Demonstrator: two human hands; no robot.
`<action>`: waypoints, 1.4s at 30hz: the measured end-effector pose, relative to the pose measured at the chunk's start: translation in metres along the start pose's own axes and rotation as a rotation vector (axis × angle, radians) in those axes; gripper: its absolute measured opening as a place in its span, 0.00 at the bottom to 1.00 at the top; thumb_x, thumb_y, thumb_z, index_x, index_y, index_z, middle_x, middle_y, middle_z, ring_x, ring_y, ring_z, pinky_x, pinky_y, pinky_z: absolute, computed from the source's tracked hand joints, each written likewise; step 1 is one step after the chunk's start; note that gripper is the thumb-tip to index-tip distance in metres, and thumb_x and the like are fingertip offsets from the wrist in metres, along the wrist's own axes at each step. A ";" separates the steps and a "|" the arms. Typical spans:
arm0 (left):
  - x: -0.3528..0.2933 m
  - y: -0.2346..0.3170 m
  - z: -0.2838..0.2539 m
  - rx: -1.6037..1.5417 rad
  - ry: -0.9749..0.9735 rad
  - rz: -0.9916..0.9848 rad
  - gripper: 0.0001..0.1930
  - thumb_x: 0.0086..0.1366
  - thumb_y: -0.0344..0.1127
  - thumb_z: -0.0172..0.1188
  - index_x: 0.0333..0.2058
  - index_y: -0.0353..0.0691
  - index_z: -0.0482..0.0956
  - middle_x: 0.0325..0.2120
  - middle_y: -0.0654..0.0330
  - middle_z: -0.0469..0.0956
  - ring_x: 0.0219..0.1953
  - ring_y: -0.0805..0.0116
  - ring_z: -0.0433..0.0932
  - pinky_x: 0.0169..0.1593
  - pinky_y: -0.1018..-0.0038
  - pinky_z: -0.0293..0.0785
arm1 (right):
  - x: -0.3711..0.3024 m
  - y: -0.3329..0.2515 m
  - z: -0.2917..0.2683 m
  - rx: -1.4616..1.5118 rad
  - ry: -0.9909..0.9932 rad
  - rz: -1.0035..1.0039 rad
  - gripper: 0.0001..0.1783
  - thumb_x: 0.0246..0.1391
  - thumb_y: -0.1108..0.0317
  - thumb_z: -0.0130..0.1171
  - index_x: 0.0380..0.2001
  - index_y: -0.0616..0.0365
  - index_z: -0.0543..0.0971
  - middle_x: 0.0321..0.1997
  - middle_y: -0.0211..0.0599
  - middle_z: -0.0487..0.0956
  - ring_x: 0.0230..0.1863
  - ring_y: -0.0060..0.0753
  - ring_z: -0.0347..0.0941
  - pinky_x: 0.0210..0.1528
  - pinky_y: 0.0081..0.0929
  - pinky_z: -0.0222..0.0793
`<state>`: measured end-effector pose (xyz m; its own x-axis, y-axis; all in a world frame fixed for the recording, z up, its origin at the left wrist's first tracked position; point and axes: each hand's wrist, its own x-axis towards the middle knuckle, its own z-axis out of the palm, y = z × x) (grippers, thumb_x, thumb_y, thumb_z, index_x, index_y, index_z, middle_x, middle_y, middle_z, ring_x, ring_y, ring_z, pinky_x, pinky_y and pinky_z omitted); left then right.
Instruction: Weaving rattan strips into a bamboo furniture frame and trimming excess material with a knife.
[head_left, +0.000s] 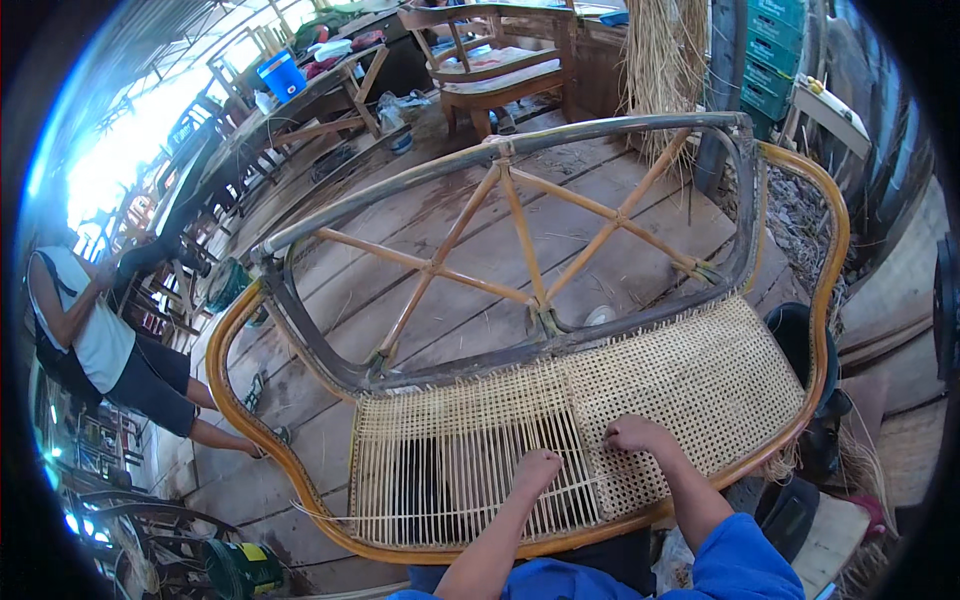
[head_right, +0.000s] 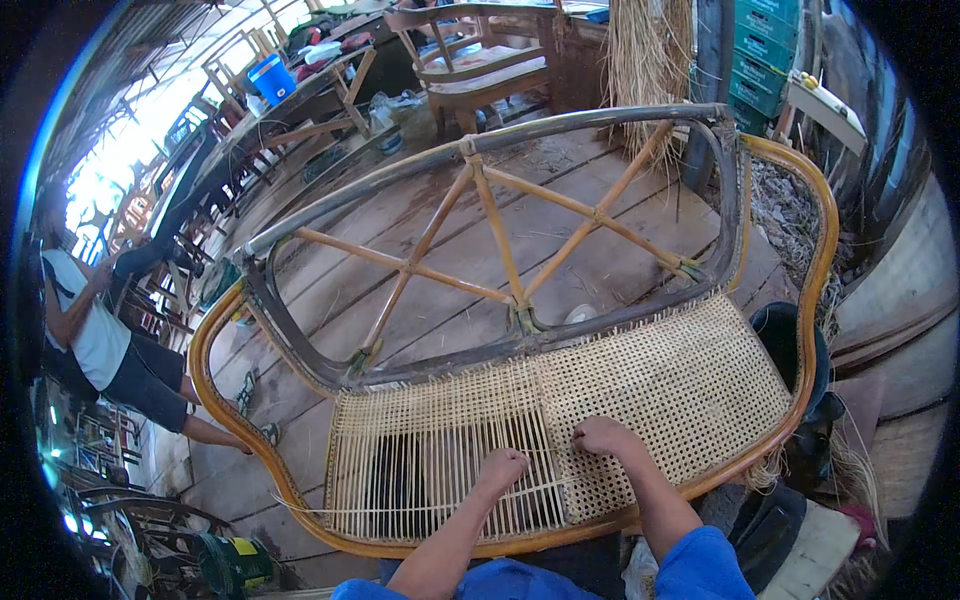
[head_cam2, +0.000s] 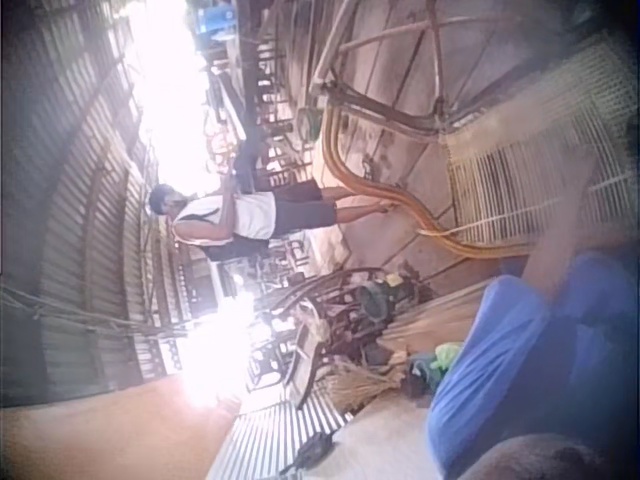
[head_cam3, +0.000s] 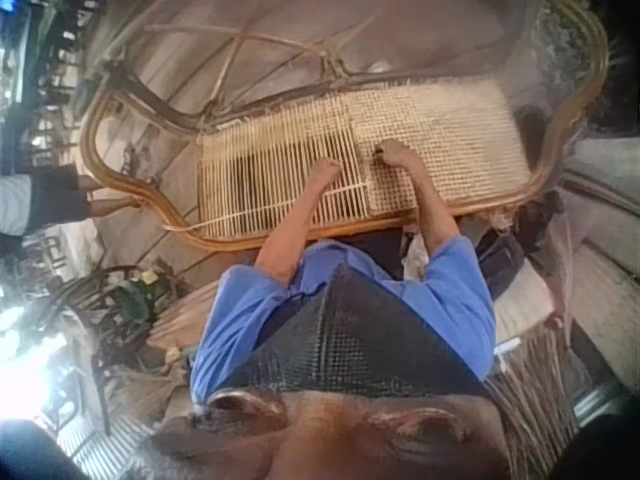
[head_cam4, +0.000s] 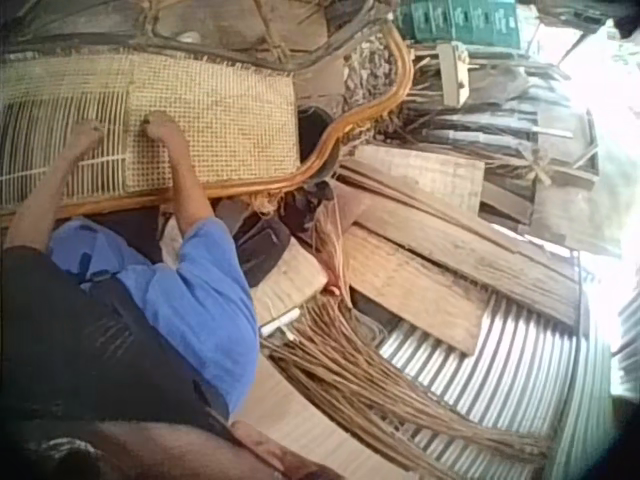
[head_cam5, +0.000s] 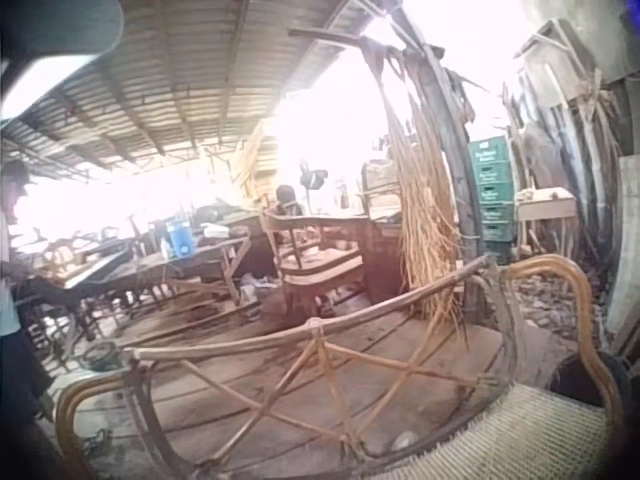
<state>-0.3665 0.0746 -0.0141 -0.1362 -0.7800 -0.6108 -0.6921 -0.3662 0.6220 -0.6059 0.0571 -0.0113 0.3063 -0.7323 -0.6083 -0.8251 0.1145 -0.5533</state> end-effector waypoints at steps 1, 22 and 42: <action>0.000 0.002 -0.002 -0.011 -0.010 -0.027 0.12 0.50 0.42 0.55 0.26 0.41 0.82 0.26 0.52 0.80 0.32 0.58 0.79 0.41 0.67 0.73 | 0.000 -0.002 -0.002 -0.002 -0.003 0.000 0.18 0.49 0.56 0.56 0.39 0.56 0.80 0.33 0.42 0.80 0.33 0.38 0.77 0.40 0.32 0.71; -0.015 0.012 0.008 0.151 0.102 -0.040 0.13 0.54 0.43 0.50 0.30 0.44 0.79 0.32 0.54 0.79 0.38 0.54 0.77 0.42 0.64 0.72 | -0.008 -0.013 -0.002 -0.008 0.018 0.037 0.16 0.50 0.55 0.52 0.35 0.55 0.79 0.34 0.46 0.78 0.37 0.44 0.75 0.41 0.38 0.70; -0.016 0.011 0.005 0.075 0.133 -0.003 0.15 0.55 0.44 0.53 0.31 0.40 0.81 0.29 0.52 0.79 0.34 0.56 0.78 0.41 0.66 0.72 | -0.013 -0.020 -0.001 -0.108 0.038 0.004 0.16 0.52 0.56 0.51 0.34 0.57 0.77 0.36 0.46 0.77 0.40 0.45 0.74 0.44 0.39 0.69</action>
<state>-0.3755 0.0861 -0.0001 -0.0426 -0.8414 -0.5388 -0.7441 -0.3332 0.5791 -0.5938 0.0633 0.0080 0.2864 -0.7571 -0.5871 -0.8732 0.0460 -0.4852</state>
